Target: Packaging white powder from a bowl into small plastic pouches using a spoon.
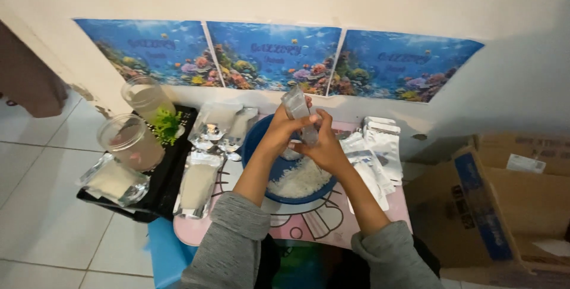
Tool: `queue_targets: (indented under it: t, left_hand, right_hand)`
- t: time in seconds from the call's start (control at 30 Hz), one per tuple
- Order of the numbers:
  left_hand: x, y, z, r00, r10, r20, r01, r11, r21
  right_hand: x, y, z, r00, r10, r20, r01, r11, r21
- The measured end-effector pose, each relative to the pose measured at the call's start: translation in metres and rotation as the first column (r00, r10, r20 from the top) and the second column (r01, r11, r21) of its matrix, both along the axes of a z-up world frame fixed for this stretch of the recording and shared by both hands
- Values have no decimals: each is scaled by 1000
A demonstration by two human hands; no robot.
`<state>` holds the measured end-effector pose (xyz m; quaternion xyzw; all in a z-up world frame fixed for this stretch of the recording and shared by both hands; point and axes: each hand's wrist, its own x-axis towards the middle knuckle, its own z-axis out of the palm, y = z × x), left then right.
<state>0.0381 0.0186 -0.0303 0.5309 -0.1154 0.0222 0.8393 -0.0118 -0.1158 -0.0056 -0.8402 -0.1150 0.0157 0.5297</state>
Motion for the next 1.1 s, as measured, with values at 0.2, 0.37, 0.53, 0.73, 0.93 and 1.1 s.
queue_targets:
  t: [0.2, 0.37, 0.53, 0.73, 0.93, 1.1]
  left_hand:
    - [0, 16, 15, 958, 262, -114, -238, 952, 193]
    - [3, 20, 10, 874, 432, -223, -415, 902, 119]
    - [-8, 10, 29, 738, 558, -379, -620, 783, -56]
    - [26, 15, 29, 642, 607, -468, -763, 567, -310]
    - [26, 11, 17, 870, 184, -457, -467, 605, -645]
    - [39, 17, -4, 944, 66, -322, -306, 536, -787]
  right_hand:
    - [13, 23, -13, 996, -38, -77, 38, 999, -6]
    - [23, 33, -30, 995, -26, -98, 30, 999, 39]
    - [19, 40, -19, 987, -139, -84, 132, 987, -89]
    - [45, 5, -60, 888, 162, -431, 265, 586, 766]
    - [5, 30, 6, 787, 262, -558, 551, 107, 827]
    - [8, 38, -12, 813, 296, -501, 511, 46, 858]
